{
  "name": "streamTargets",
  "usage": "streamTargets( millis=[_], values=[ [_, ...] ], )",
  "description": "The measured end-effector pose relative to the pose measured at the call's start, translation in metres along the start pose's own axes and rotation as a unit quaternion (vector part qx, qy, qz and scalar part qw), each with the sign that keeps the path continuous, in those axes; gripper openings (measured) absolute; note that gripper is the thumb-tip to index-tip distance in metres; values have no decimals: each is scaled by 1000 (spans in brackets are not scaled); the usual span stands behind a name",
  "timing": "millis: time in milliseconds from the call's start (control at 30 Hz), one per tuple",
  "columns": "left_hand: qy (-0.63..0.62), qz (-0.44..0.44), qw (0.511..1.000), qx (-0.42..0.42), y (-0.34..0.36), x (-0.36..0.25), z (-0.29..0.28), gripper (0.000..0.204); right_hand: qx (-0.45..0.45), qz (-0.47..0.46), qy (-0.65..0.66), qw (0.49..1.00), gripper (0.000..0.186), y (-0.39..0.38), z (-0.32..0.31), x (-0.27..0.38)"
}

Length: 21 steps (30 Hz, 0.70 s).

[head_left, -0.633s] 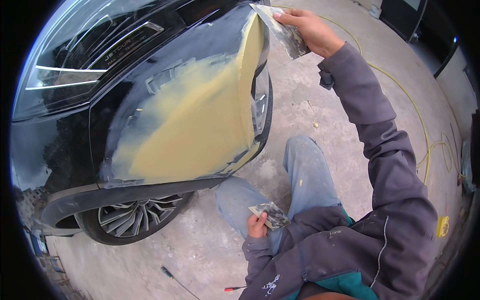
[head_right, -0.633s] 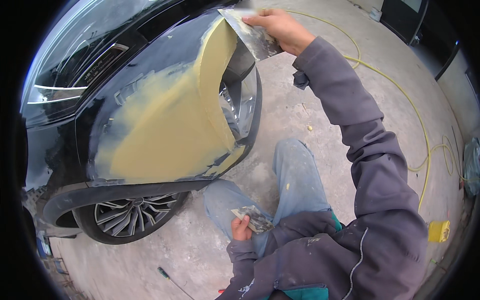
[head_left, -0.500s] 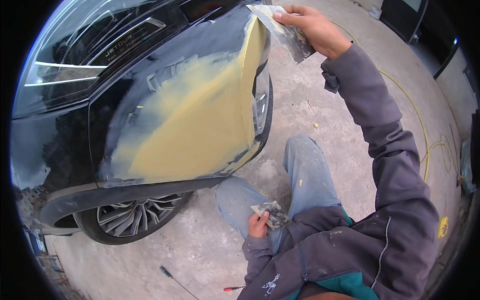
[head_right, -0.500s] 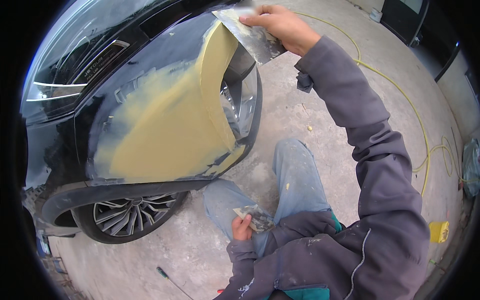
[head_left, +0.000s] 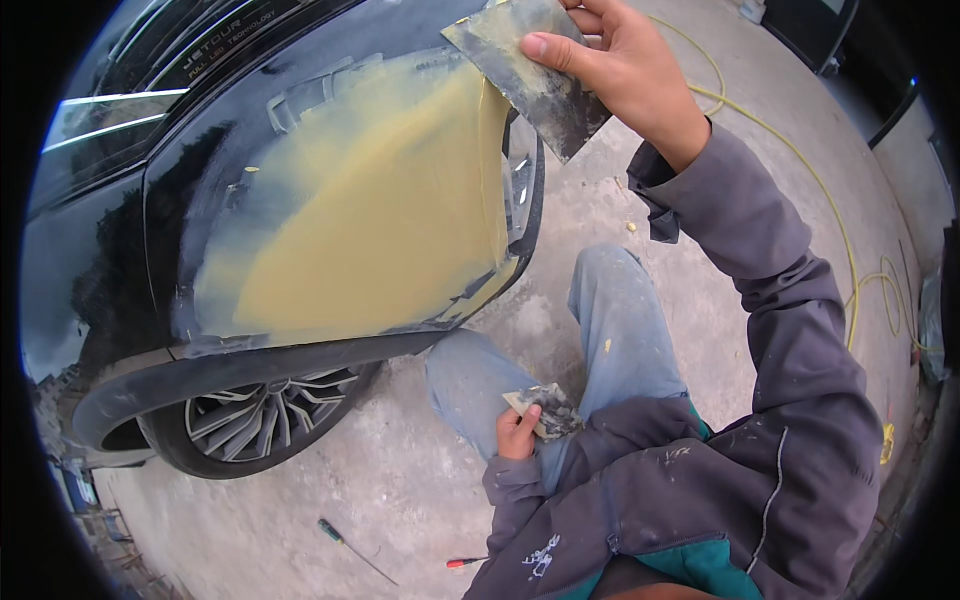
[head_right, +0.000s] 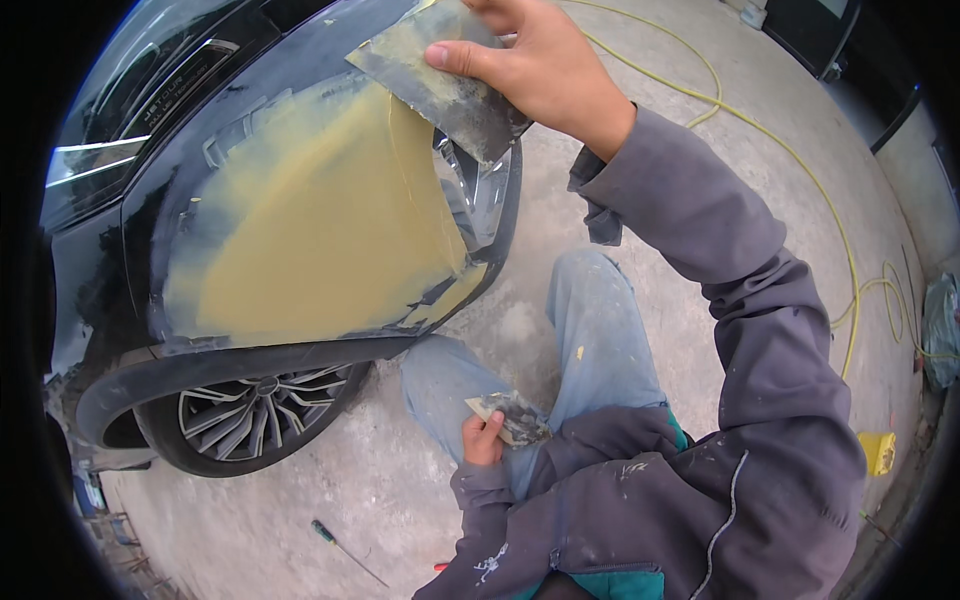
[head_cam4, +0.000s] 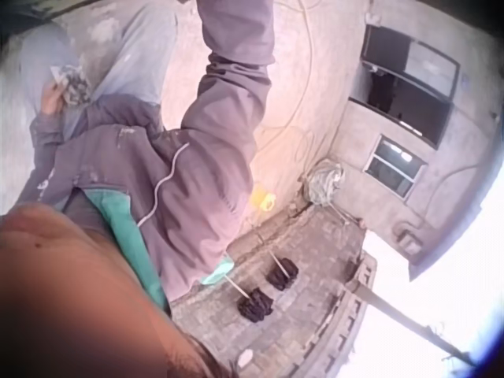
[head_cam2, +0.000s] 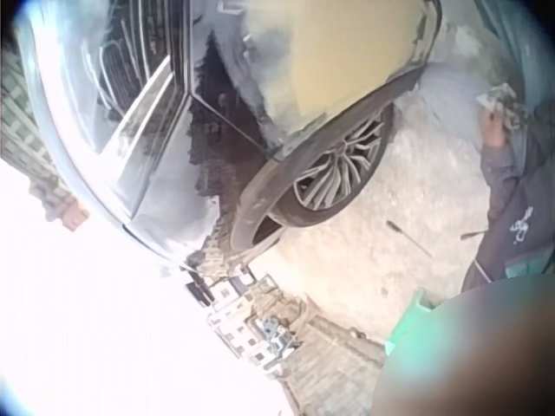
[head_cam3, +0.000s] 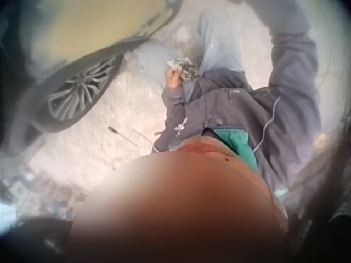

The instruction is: The person applies a yellow body filler to the front bumper of a black car using two metal scrapers. They spread the filler over a damaged area near the headlight and grille, smoothing the surface and occasionally transferring material between the tools.

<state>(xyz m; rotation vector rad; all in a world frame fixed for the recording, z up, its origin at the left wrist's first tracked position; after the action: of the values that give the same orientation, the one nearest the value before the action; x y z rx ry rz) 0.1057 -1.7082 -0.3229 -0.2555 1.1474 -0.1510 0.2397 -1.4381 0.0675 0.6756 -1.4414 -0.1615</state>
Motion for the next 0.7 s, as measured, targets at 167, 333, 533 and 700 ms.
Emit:
streamTargets(
  millis=[167,333,533,700],
  values=[
    [11,2,1000,-9,1,0,0,28,4,-36,49,998,30,-1,1,-8],
    [24,3,1000,-12,-2,-4,1,28,31,-65,83,994,31,-2,6,-18],
    [33,-15,999,-15,-2,-4,1,30,40,-167,127,977,33,-7,8,-24],
    [47,-14,999,-14,-2,-1,-1,29,53,-202,104,972,35,-10,9,-27]
  ],
)
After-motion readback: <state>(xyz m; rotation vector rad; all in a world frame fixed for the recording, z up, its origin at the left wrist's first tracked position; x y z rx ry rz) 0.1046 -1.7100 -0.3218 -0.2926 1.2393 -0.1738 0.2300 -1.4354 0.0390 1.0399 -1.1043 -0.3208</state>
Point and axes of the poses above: each hand's wrist, its own y-axis towards the middle knuckle, its own z-axis out of the palm, x = y × z, the point moved 5 cm from there along y, towards the middle knuckle, and after that the axes turned 13 degrees about y, right-handed, at the moved point
